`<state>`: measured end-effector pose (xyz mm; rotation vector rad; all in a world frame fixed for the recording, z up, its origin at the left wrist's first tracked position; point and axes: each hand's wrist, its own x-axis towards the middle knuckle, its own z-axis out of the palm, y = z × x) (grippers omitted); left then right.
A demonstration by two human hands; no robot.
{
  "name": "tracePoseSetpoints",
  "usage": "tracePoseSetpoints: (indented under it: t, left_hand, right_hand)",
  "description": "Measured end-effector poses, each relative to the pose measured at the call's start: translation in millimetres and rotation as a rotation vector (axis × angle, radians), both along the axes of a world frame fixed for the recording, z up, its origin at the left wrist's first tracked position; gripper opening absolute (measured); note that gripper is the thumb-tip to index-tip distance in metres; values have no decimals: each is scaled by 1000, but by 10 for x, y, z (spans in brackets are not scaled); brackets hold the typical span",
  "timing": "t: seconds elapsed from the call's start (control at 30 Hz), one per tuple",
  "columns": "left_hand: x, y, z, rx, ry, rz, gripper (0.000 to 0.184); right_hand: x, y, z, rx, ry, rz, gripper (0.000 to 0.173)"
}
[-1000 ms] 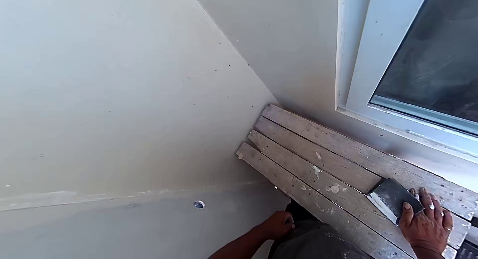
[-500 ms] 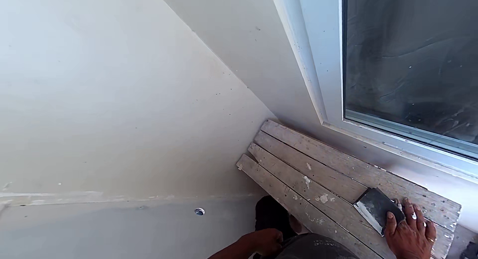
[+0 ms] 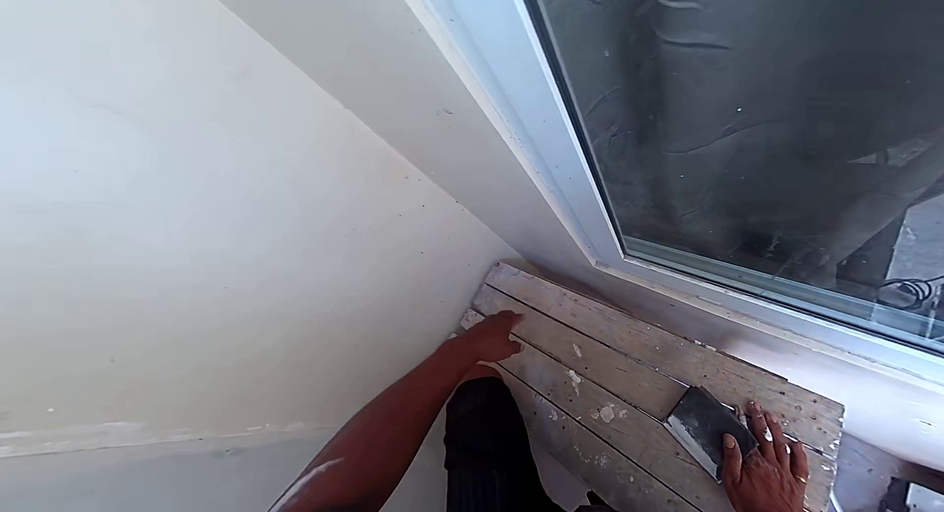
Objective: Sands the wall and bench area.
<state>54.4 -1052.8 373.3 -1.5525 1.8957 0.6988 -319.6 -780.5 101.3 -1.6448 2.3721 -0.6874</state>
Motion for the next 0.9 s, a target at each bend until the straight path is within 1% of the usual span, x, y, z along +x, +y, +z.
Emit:
tracePoseSetpoints:
  t: [0.1,0.17,0.27,0.33,0.37,0.43,0.53,0.63,0.77,0.9]
  left_hand:
    - [-339,-84,-36,-29,40,-77,74]
    - [-506,-3,-104,-34,63,-101,76]
    - [-545,132,-356,25,53,-76,83]
    - [-494,194,-628,85,-10,-77,89]
    - [-491,232,-727,109,-82,-104,92]
    - [-601,305,-835,158,-185,-144,97]
    - [-847,354,-1064,210,-254,-153,104]
    - [-1016,379,-1165,227,-322,-151,119]
    - [-898,456,-1270,180,-358,-211,126]
    - [-697,452,-1541,86,-422,-231,143]
  right_hand:
    - [-86,69,-3,-6,20,-10,78]
    - [-180,130,-26,8,47,-18,78]
    - [-281,234,-42,21,67,-32,76]
    - [-396,301,-53,38,88,-36,75]
    - [-441,334,-56,49,97,-33,75]
    - [-489,363,-80,50,104,-26,75]
    - [-437,368,-94,49,114,-36,76]
    - [-412,318,-100,36,112,-40,77]
    - [-341,321,-93,31,110,-45,77]
    - [-162,176,-62,35,120,-33,74]
